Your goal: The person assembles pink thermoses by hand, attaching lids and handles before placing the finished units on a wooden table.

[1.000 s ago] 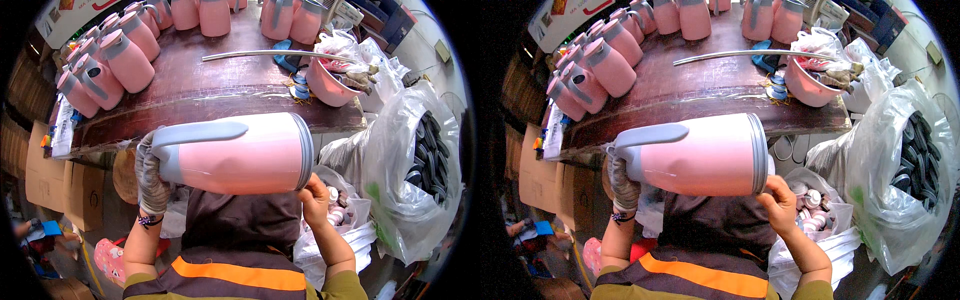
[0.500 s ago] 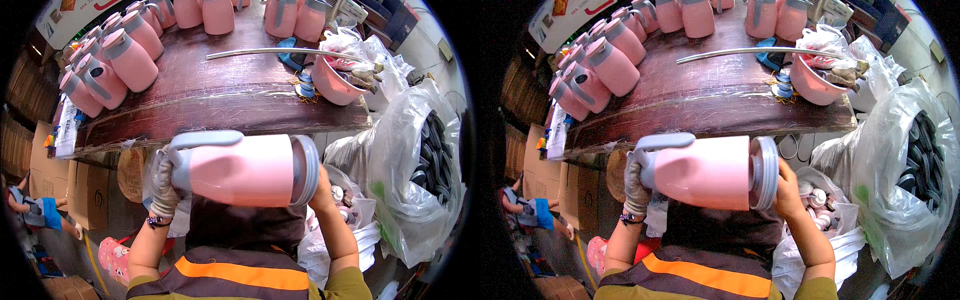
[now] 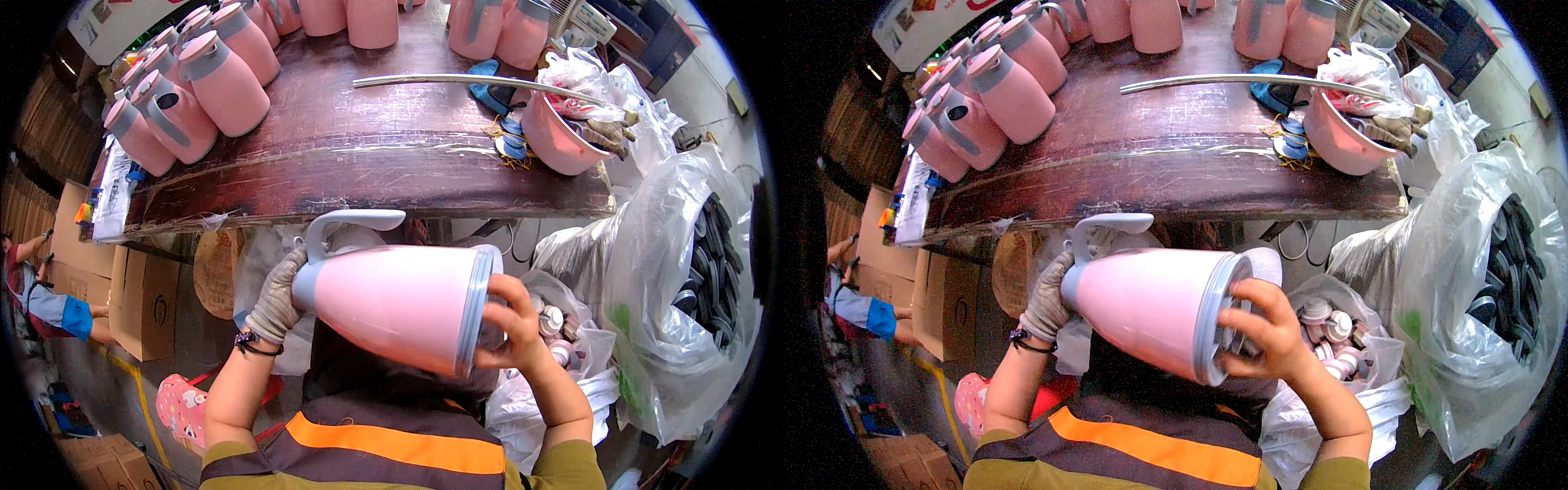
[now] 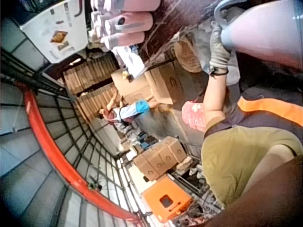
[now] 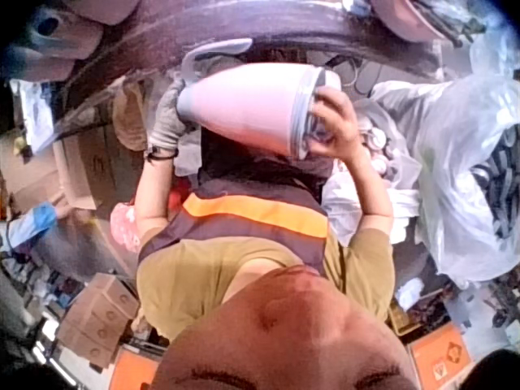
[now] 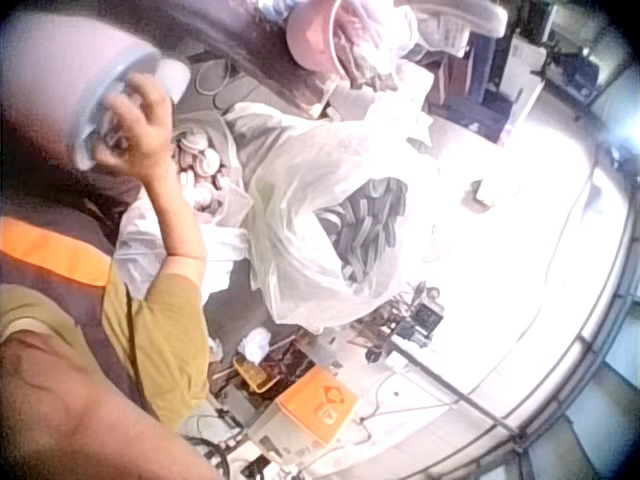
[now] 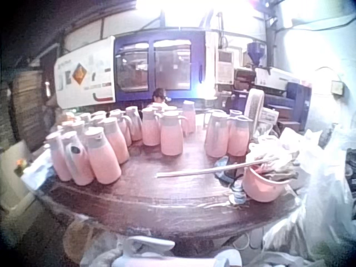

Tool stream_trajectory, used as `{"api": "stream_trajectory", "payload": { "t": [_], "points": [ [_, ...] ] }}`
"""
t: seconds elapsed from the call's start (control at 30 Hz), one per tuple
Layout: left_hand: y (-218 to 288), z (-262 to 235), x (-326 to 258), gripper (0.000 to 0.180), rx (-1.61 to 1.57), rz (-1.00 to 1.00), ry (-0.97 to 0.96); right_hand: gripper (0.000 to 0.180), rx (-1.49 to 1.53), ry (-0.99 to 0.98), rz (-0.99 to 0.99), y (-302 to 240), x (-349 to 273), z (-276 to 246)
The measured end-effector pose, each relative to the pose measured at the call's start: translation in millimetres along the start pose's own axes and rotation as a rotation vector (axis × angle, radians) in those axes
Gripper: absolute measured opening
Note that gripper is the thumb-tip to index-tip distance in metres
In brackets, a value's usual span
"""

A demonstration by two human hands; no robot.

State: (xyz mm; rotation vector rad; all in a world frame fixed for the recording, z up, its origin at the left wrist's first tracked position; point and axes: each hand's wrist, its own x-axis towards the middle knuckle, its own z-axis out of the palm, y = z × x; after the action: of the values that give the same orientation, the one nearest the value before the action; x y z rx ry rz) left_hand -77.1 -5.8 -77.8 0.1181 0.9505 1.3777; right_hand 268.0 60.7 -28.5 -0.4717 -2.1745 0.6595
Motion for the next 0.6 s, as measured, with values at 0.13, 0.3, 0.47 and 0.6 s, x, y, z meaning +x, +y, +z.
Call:
{"api": "stream_trajectory", "payload": {
  "t": [0.13,0.3,0.47,0.6],
  "points": [
    [3.6,-12.0,6.0,0.034,0.083,-0.083,-0.013,0.054,0.002,0.007,-0.022,-3.4,0.2,1.4],
    [28.6,12.3,7.6,0.037,0.190,-0.258,-0.076,0.035,-0.074,-0.022,-0.244,-16.7,0.8,1.6],
    [12.1,11.1,4.0,0.034,0.330,0.125,-0.057,0.034,-0.025,0.083,-0.022,-4.6,-4.6,9.5],
    [16.9,46.5,-12.2,0.030,0.602,0.559,-0.012,0.031,0.623,0.437,0.800,29.5,-13.3,36.1]
  ]
}}
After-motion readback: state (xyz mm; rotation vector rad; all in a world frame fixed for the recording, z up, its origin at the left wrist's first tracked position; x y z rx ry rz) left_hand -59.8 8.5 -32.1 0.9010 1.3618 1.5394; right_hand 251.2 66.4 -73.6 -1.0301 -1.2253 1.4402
